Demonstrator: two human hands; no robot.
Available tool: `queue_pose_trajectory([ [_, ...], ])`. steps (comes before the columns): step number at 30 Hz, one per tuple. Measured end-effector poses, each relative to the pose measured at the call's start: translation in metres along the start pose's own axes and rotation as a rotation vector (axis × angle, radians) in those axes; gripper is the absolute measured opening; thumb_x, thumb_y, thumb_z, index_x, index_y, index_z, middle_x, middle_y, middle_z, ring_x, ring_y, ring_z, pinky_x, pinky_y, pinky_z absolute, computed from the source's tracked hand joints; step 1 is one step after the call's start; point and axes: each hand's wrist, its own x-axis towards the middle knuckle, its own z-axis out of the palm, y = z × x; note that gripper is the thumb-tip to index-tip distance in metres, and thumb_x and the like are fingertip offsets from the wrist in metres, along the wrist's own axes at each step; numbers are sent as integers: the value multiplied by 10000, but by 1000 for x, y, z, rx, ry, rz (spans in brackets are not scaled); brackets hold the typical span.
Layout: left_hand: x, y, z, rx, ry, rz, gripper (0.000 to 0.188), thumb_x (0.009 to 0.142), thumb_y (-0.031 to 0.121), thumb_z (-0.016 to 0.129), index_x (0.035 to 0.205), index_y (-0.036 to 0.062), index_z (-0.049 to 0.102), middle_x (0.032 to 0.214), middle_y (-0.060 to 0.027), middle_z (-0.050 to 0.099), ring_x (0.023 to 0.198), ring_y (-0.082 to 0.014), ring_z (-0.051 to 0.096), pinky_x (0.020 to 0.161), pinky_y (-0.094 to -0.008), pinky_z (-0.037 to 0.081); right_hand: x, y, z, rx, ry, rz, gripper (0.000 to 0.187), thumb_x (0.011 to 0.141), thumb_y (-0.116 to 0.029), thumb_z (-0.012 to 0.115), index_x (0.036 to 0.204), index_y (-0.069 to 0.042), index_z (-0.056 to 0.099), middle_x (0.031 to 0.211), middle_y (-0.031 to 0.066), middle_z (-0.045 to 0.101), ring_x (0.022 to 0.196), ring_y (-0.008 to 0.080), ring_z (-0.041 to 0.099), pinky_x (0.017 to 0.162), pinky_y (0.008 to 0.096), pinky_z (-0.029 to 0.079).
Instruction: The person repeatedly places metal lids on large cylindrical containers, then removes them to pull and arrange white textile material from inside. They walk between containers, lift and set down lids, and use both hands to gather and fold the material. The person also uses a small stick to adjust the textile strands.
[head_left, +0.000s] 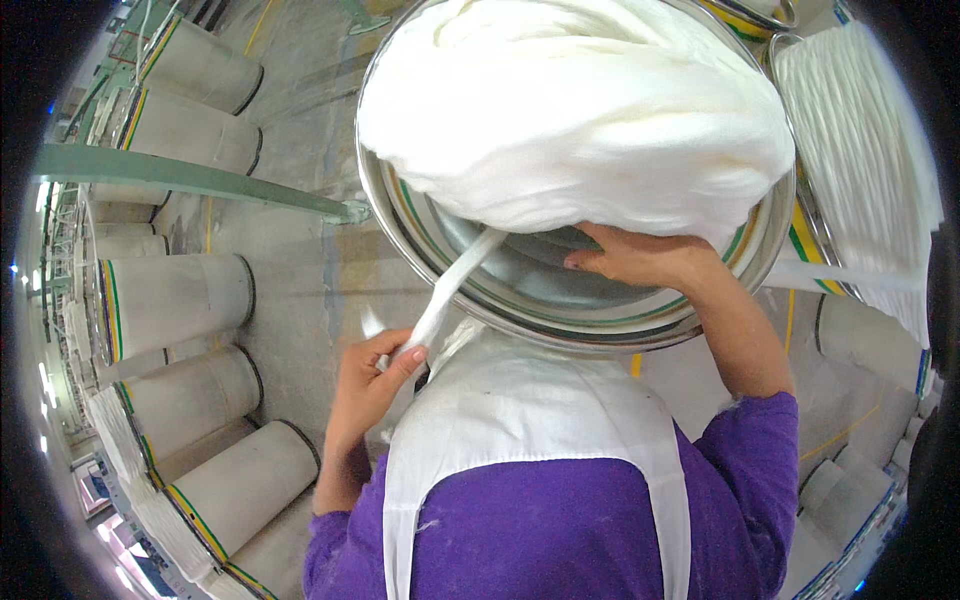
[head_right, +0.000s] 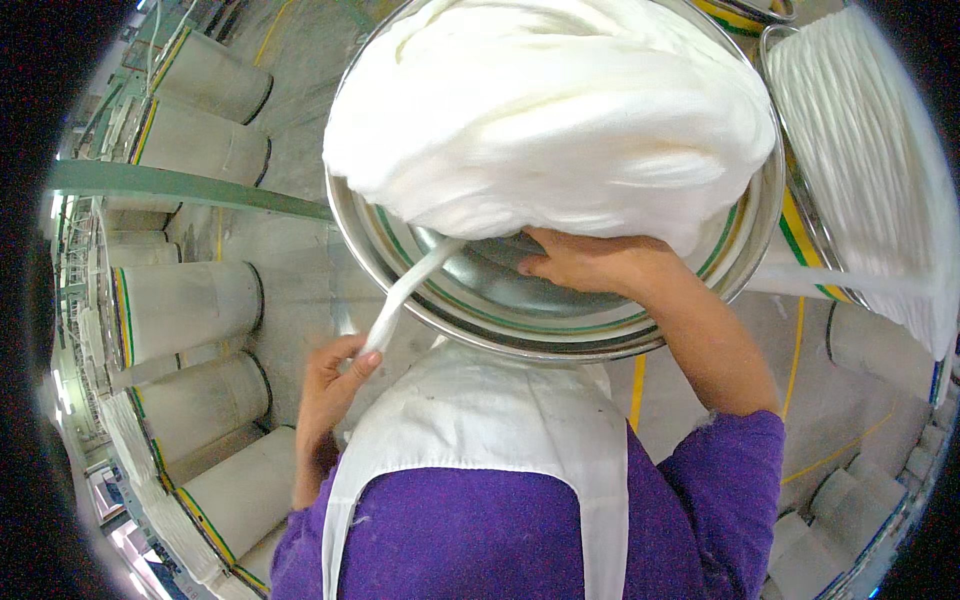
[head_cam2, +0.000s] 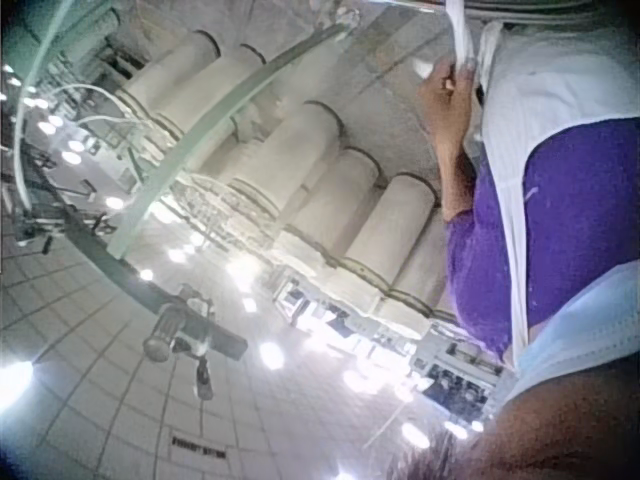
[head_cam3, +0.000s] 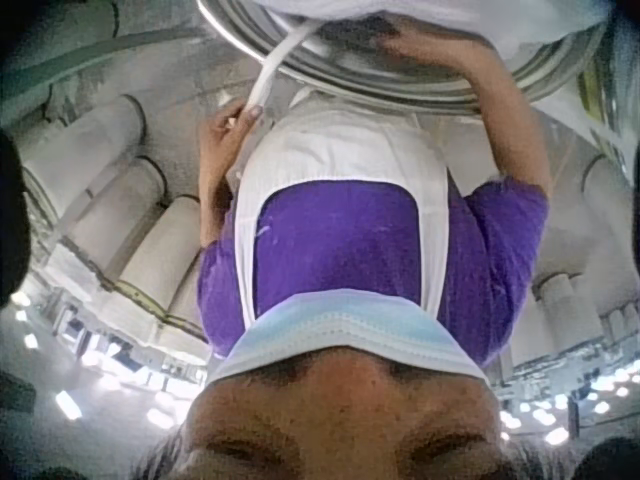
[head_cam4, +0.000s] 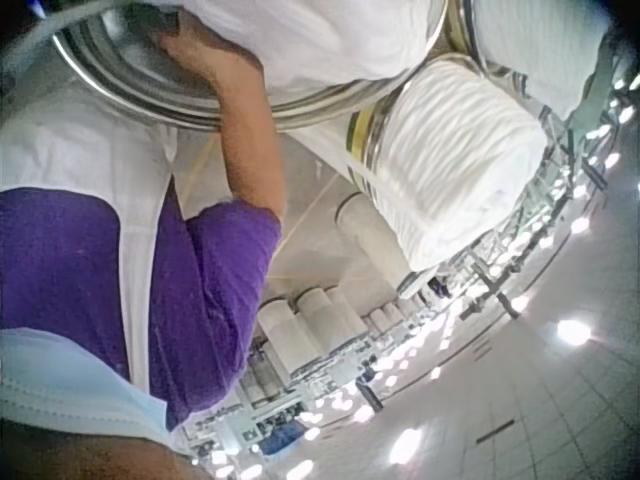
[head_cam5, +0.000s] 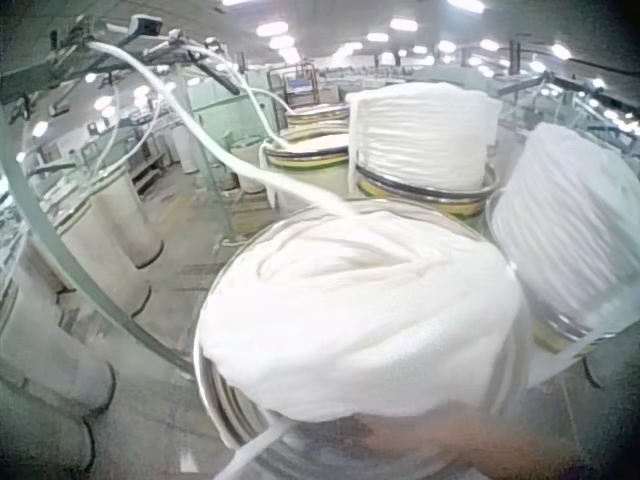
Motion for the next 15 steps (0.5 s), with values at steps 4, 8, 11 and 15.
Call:
queue_pose_trajectory([
  [4,23,-54,-8,-166,-96,-166,399,923,310,664,1192,15,653,1065,-102,688,941,-164,606,816,-312,467,5,4,-6,-58,-126,10,632,942,-505,478,1466,-167,369,1502,130,372,1374,348,361,1166,463,276],
  [8,68,-55,-35,41,210,78,535,915,309,667,1332,-3,543,1294,-133,585,1073,-217,563,907,-345,449,11,7,-12,31,-219,18,629,928,-537,484,1447,-188,419,1482,128,409,1379,336,362,1170,455,269],
  [11,122,-23,-45,-180,260,382,617,882,232,654,1415,2,447,1321,-142,561,1118,-213,546,957,-349,427,14,5,-12,135,-276,86,665,900,-573,516,1414,-154,479,1456,126,459,1373,325,379,1166,426,278],
  [15,185,34,-56,-196,161,370,719,724,55,553,1418,-32,388,1320,-194,537,1210,-257,505,1002,-332,400,-5,-12,-2,222,-79,-22,617,920,-495,549,1382,-87,507,1385,157,528,1307,320,469,1116,413,343],
])
